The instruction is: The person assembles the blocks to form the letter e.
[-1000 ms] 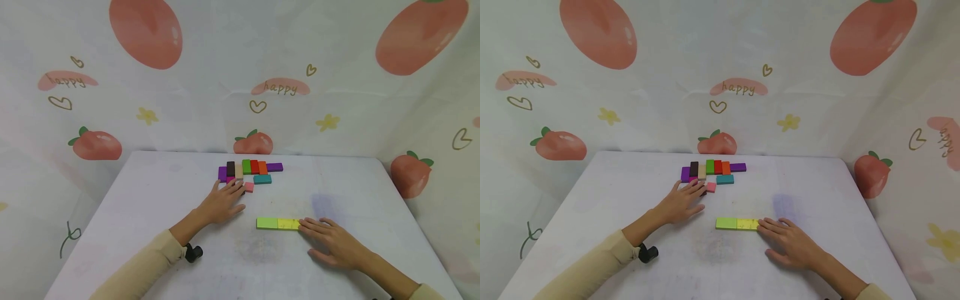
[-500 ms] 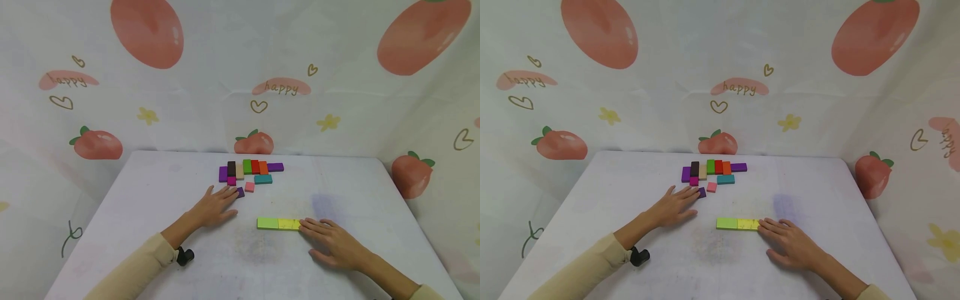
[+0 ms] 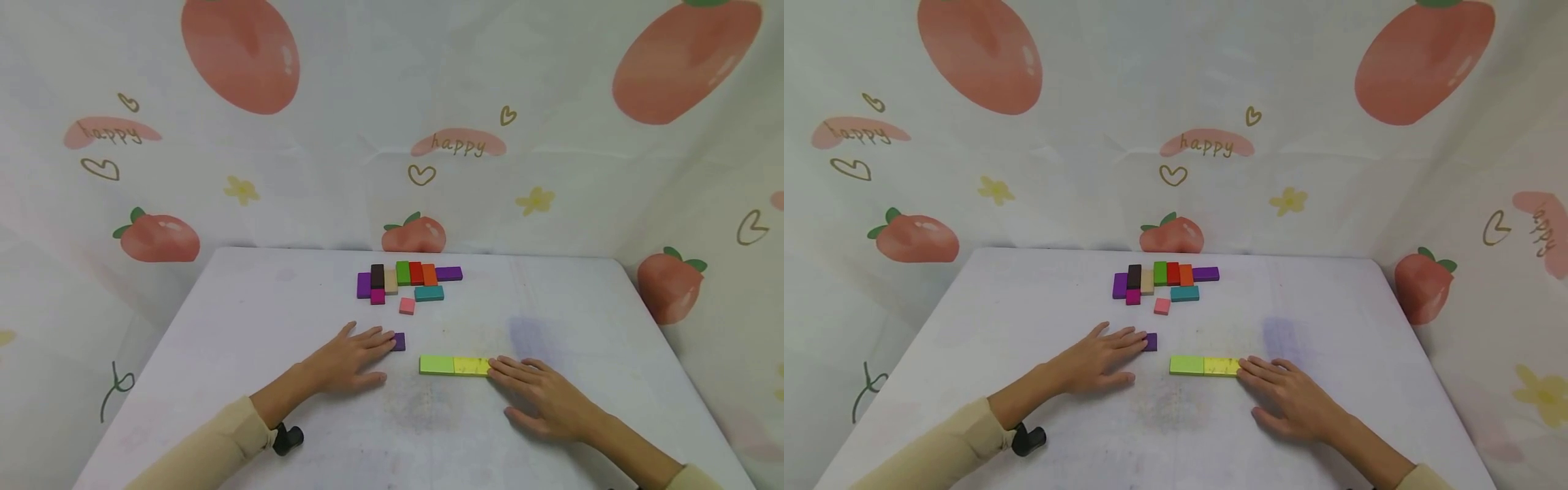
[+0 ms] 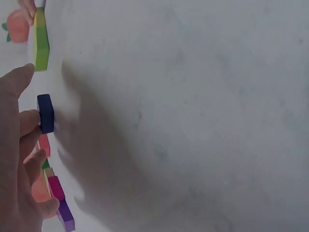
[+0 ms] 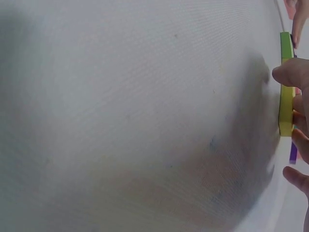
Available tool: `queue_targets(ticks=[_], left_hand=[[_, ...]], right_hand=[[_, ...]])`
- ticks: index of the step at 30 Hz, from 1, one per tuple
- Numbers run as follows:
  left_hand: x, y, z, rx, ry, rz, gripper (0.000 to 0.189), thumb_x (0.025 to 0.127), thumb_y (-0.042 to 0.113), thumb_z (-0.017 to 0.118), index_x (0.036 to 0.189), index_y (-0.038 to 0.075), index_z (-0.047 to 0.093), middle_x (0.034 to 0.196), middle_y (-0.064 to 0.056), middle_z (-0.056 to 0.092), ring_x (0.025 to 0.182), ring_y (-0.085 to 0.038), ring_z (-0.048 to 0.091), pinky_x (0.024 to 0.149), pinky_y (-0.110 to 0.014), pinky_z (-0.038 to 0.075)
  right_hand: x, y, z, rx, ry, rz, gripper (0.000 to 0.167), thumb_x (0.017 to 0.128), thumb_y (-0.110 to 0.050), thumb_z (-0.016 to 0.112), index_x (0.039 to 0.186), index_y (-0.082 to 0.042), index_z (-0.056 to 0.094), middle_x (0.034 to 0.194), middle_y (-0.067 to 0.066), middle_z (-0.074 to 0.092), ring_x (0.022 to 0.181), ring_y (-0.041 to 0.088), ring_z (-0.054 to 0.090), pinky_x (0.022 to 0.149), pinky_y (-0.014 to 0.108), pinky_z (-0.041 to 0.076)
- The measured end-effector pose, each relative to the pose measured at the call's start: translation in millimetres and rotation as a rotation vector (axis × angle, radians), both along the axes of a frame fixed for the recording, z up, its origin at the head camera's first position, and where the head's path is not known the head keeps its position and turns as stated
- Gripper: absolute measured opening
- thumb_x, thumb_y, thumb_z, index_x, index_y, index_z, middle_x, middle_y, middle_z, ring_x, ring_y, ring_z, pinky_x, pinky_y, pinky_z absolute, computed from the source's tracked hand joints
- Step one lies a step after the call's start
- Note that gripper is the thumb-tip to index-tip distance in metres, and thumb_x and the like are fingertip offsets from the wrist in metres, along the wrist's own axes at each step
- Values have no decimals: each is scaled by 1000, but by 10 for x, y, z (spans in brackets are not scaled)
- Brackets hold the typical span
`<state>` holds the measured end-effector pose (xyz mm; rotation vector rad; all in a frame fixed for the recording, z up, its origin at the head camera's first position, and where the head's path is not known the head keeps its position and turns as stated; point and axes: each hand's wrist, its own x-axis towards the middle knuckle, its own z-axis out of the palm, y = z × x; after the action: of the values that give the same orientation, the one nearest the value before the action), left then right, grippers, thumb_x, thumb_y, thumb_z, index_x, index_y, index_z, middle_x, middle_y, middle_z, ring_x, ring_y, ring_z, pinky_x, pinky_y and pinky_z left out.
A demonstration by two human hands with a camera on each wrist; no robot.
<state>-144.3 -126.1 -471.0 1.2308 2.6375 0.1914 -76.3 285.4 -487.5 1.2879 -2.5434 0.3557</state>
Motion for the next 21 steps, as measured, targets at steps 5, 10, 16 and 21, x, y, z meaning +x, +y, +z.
queue_targets(ticks=[5, 10, 16, 21], left_hand=[[57, 19, -16, 11, -18, -62, 68, 99, 57, 44, 157, 23, 33, 162, 7, 28, 149, -20, 25, 116, -63, 16], [96, 29, -34, 33, -37, -104, 68, 100, 56, 45, 157, 22, 32, 162, 7, 27, 149, -20, 25, 116, -63, 16], [119, 42, -25, 47, -27, -137, 68, 100, 57, 43, 157, 22, 31, 162, 7, 27, 149, -21, 25, 115, -63, 19], [134, 55, -16, 49, -43, -142, 68, 100, 57, 42, 158, 23, 31, 162, 8, 27, 150, -20, 24, 115, -63, 18]], right_hand=[[4, 2, -6, -3, 3, 5, 66, 79, -30, 79, 138, -7, 59, 143, 7, 56, 127, 25, 57, 88, 50, 51], [7, -4, -12, -8, 2, 3, 67, 79, -29, 79, 138, -7, 59, 143, 7, 56, 127, 25, 57, 89, 49, 49], [5, -11, -11, 0, 3, -6, 67, 79, -29, 79, 139, -8, 58, 143, 7, 56, 127, 24, 57, 90, 47, 47], [3, -13, -5, 1, -8, -2, 66, 80, -28, 78, 139, -7, 58, 144, 7, 56, 128, 25, 56, 91, 47, 47]])
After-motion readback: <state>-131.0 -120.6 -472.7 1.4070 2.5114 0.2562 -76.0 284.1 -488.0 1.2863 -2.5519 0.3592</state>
